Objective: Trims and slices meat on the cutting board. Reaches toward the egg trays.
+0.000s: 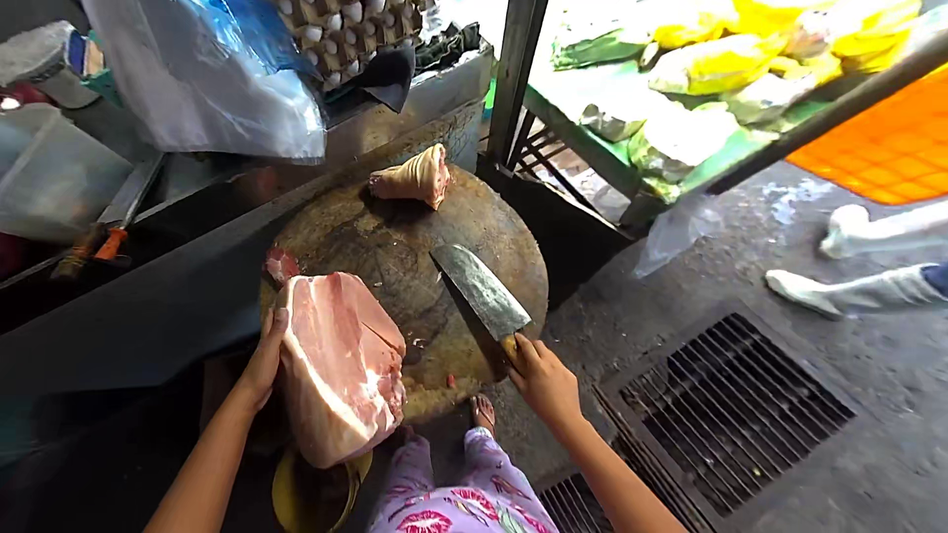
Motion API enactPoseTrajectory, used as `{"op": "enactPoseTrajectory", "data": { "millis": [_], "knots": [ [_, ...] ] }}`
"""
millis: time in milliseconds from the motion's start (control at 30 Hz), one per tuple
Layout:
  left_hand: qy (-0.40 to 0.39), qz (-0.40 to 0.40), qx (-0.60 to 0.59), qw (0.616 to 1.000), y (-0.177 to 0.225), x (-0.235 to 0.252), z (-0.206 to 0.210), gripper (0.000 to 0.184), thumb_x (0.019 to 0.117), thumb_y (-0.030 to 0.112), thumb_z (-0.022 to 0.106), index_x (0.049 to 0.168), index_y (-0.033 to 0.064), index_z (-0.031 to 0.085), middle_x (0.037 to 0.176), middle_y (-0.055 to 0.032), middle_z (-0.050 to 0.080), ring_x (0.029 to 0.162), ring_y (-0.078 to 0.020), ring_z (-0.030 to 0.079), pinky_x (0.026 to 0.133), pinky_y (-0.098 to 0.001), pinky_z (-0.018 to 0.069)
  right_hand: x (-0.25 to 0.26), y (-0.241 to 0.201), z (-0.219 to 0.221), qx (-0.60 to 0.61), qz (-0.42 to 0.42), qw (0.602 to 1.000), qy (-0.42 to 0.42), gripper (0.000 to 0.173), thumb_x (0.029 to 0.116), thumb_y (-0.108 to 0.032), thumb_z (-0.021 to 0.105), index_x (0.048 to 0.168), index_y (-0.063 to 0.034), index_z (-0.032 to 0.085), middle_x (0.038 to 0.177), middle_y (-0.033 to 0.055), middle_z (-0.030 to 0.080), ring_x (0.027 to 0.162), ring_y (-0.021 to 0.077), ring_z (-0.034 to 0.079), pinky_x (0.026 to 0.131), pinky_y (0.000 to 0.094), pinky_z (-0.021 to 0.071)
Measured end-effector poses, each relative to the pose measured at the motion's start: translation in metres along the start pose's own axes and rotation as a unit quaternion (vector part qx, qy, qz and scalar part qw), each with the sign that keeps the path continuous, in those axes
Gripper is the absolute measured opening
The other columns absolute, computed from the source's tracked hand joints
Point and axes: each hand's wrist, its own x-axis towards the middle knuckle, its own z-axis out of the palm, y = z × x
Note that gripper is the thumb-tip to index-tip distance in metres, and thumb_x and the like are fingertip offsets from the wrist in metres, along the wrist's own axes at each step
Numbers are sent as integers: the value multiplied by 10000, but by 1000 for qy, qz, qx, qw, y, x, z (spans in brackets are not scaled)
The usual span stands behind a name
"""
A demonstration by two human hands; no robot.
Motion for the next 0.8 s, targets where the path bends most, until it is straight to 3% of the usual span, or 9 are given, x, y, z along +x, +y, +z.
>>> {"op": "enactPoseTrajectory", "data": {
  "millis": [67, 133, 200, 300, 433, 567, 667, 733, 800],
  "knots": [
    [33, 31, -66, 997, -10, -7, 6, 773, 1065, 575, 40, 1628, 76, 220, 1647, -129, 336, 1476, -194, 399, 1196, -412, 367, -4, 1, 5, 59, -60, 995, 58, 559, 867, -243, 804, 1354, -16, 648, 1325, 307, 601, 1178, 526, 592, 915, 652, 511],
    [62, 25, -137, 988, -22, -8, 11, 789, 1066, 550, -18, 1606, 50, 267, 1598, -130, 418, 1415, -163, 474, 1152, -368, 422, -9, -12, 12, 130, -167, 970, 121, 555, 909, -398, 739, 1332, -46, 664, 1295, 273, 633, 1170, 469, 621, 951, 617, 524],
    [99, 9, -191, 977, -37, -9, 16, 724, 1095, 506, 40, 1595, 49, 296, 1571, -108, 454, 1376, -110, 499, 1128, -323, 431, -21, -40, 28, 219, -266, 930, 132, 601, 967, -557, 616, 1347, -92, 639, 1289, 197, 647, 1208, 341, 628, 1016, 511, 527],
    [119, 58, -270, 954, -51, -3, 23, 554, 1128, 365, 134, 1489, 31, 389, 1310, 8, 639, 1141, 24, 621, 979, -203, 533, -18, -85, 65, 358, -349, 860, 101, 702, 981, -706, 472, 1441, -176, 497, 1428, 99, 524, 1367, 186, 503, 1128, 355, 445],
    [123, 81, -319, 936, -58, 3, 28, 440, 1138, 307, 188, 1399, 102, 477, 1144, 107, 710, 1039, 65, 661, 916, -174, 566, 28, -132, 117, 519, -296, 795, 101, 848, 965, -770, 395, 1512, -122, 388, 1551, 123, 425, 1441, 182, 432, 1147, 348, 427],
    [134, 115, -320, 931, -63, 6, 32, 389, 1129, 291, 282, 1337, 86, 539, 1148, 109, 715, 1074, 67, 645, 963, -177, 535, 62, -172, 144, 683, -205, 701, 24, 1044, 915, -797, 454, 1520, 45, 329, 1500, 156, 504, 1391, 171, 494, 1160, 331, 429],
    [137, 103, -335, 926, -65, 10, 32, 371, 1128, 239, 285, 1295, 18, 531, 1078, 97, 690, 1011, 104, 622, 917, -131, 519, 63, -180, 148, 751, -157, 641, -13, 977, 919, -768, 485, 1546, -35, 335, 1508, 101, 528, 1400, 172, 496, 1176, 354, 408],
    [97, 79, -409, 904, -84, 18, 28, 349, 1126, 225, 266, 1169, 106, 590, 994, 105, 721, 947, 74, 659, 870, -153, 551, 55, -181, 141, 766, -135, 629, -21, 944, 937, -742, 479, 1549, -38, 337, 1541, 100, 502, 1429, 179, 471, 1197, 363, 385],
    [68, 36, -421, 904, -86, 23, 23, 366, 1118, 321, 346, 1039, 265, 698, 955, 168, 759, 920, 91, 684, 863, -142, 563, 46, -182, 136, 752, -139, 644, -8, 876, 950, -730, 468, 1546, -95, 380, 1570, 57, 477, 1458, 153, 430, 1217, 352, 349]
  ]
}}
